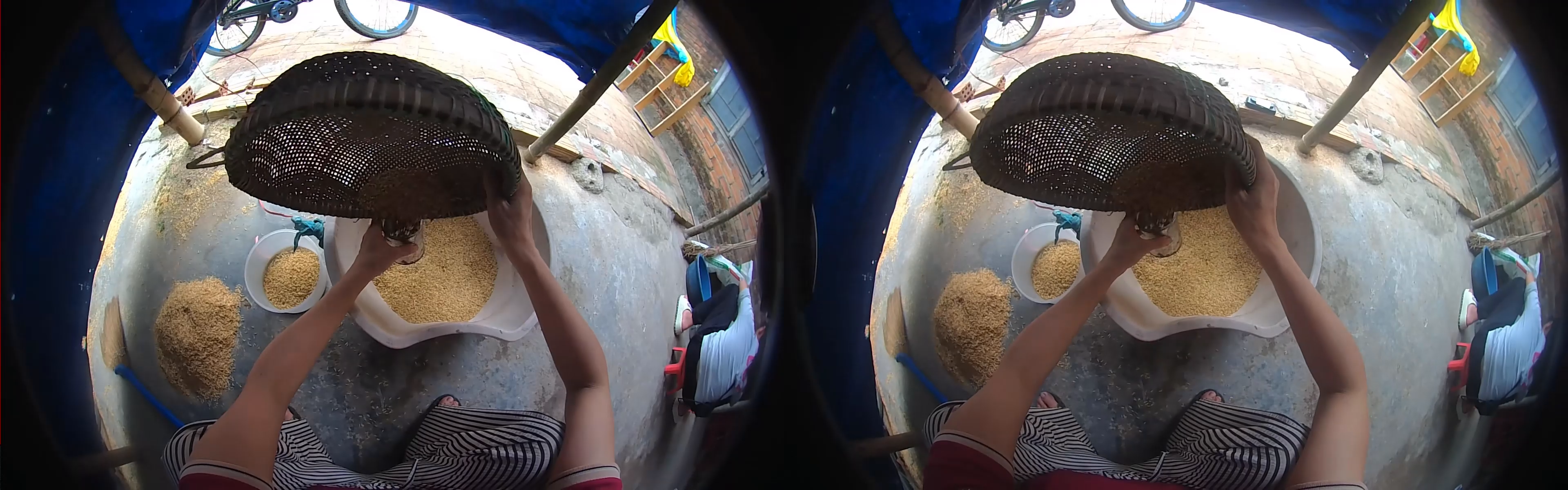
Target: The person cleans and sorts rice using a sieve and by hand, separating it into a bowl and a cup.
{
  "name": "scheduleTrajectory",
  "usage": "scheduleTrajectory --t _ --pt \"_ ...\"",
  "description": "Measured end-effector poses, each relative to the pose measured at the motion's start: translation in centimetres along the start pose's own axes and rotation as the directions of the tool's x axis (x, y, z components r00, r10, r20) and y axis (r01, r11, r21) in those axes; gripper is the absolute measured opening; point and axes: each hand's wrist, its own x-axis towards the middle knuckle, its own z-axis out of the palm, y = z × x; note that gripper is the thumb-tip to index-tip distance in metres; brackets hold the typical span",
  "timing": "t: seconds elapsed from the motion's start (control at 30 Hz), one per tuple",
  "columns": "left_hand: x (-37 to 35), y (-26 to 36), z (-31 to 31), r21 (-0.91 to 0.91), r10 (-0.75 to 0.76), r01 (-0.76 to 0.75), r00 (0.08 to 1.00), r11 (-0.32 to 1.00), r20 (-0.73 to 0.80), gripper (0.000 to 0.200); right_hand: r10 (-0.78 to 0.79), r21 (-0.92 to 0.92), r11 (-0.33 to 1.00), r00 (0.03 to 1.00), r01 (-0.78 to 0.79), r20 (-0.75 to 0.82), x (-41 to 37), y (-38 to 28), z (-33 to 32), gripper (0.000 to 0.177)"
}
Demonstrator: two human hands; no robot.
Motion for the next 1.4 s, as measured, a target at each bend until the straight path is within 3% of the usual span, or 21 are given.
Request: scheduleTrajectory --t 0.1,0.13,0.17,0.2,0.27,0.37,0.43,0.57,0.63,0.73,0.83,0.87,0.93,1.0,1.03,1.1,1.13,1.2,1.27,1.33,1.4 --pt "0.1 0.0 -0.2 -0.023 -0.018 0.017 0.999 1.0 -0.046 0.086 -0.048 -0.025 0.998 0.997 0.049 0.053 -0.3 1.1 -0.6 0.026" --pt "0.2 -0.2 -0.3 -0.023 -0.024 0.022 0.997 0.999 -0.075 0.086 0.244 0.006 0.968 0.952 -0.249 0.184 -0.4 1.2 -1.0 0.027" --pt "0.1 -0.4 -0.5 -0.023 -0.024 0.022 0.997 0.999 -0.074 0.086 0.501 -0.004 0.85 0.807 -0.526 0.314 -0.5 1.4 -1.5 0.028" --pt "-0.1 0.0 -0.7 0.039 -0.042 0.045 0.996 0.998 -0.083 0.084 0.5 -0.003 0.851 0.807 -0.526 0.313 -0.8 2.1 -1.7 0.028" --pt "-0.3 0.3 -0.8 0.1 -0.058 0.067 0.994 0.993 -0.092 0.082 0.547 0.327 0.68 0.751 -0.656 0.369 -1.7 4.8 -1.9 0.036" --pt "-0.2 -0.1 -0.4 0.232 0.049 -0.019 0.991 0.973 -0.124 0.079 0.582 0.413 0.564 0.699 -0.715 0.415 -2.5 7.1 -2.6 0.035" --pt "0.2 -0.6 -0.4 0.319 0.203 -0.142 0.964 0.937 -0.17 0.074 0.588 0.486 0.491 0.687 -0.723 0.428 -3.7 7.9 -2.7 0.035" --pt "0.6 -1.7 -0.2 0.439 0.216 -0.135 0.966 0.888 -0.141 0.071 0.652 0.559 0.353 0.625 -0.751 0.428 -5.6 9.4 -2.8 0.031" --pt "0.4 -1.7 0.0 0.227 0.136 -0.122 0.99 0.966 -0.047 0.07 0.65 0.549 0.362 0.626 -0.753 0.431 -5.1 9.0 -3.0 0.031" --pt "-0.2 -0.8 0.7 0.146 0.026 -0.03 0.999 0.989 0.03 0.07 0.628 0.557 0.395 0.657 -0.731 0.417 -4.3 8.9 -2.5 0.031" --pt "0.3 -0.7 0.6 0.089 0.041 -0.041 0.999 0.995 -0.001 0.07 0.59 0.605 0.366 0.679 -0.707 0.437 -4.3 8.4 -1.9 0.031" --pt "0.4 -0.8 0.4 0.091 0.042 -0.041 0.999 0.995 -0.002 0.07 0.58 0.622 0.315 0.664 -0.717 0.472 -4.5 8.2 -1.8 0.031" --pt "0.1 -0.7 0.4 0.349 0.165 -0.127 0.983 0.928 -0.081 0.068 0.586 0.644 0.271 0.653 -0.715 0.479 -5.0 8.8 -1.5 0.03" --pt "-0.3 -0.1 0.4 0.207 0.057 -0.047 0.997 0.977 -0.042 0.069 0.593 0.666 0.226 0.642 -0.711 0.486 -5.2 9.3 -1.4 0.03" --pt "-0.5 0.5 0.3 0.066 -0.044 0.043 0.999 0.997 0.011 0.07 0.554 0.665 0.298 0.691 -0.685 0.464 -5.2 9.4 -1.5 0.029" --pt "-0.4 0.7 0.4 0.128 0.009 -0.008 1.0 0.992 -0.006 0.07 0.511 0.664 0.371 0.74 -0.649 0.438 -5.4 9.7 -1.7 0.029" --pt "-0.3 0.7 0.5 0.19 0.061 -0.055 0.998 0.98 -0.025 0.07 0.444 0.597 0.529 0.796 -0.603 0.412 -5.8 9.8 -1.7 0.028" --pt "-0.2 0.6 0.6 0.156 0.05 -0.043 0.998 0.987 -0.037 0.07 0.366 0.511 0.672 0.841 -0.535 0.399 -6.0 9.5 -1.7 0.028" --pt "0.0 0.1 0.7 0.122 0.034 -0.027 0.998 0.992 -0.054 0.07 0.581 0.693 0.195 0.651 -0.694 0.488 -5.8 8.7 -1.7 0.027" --pt "0.4 -1.2 0.7 0.125 0.169 -0.166 0.985 0.978 -0.017 0.071 0.551 0.673 0.281 0.689 -0.684 0.47 -5.9 9.2 -1.3 0.029" --pt "0.2 -1.6 0.9 -0.014 0.118 -0.118 0.993 0.993 -0.005 0.072 0.519 0.65 0.365 0.725 -0.666 0.452 -5.8 9.4 -1.1 0.03"
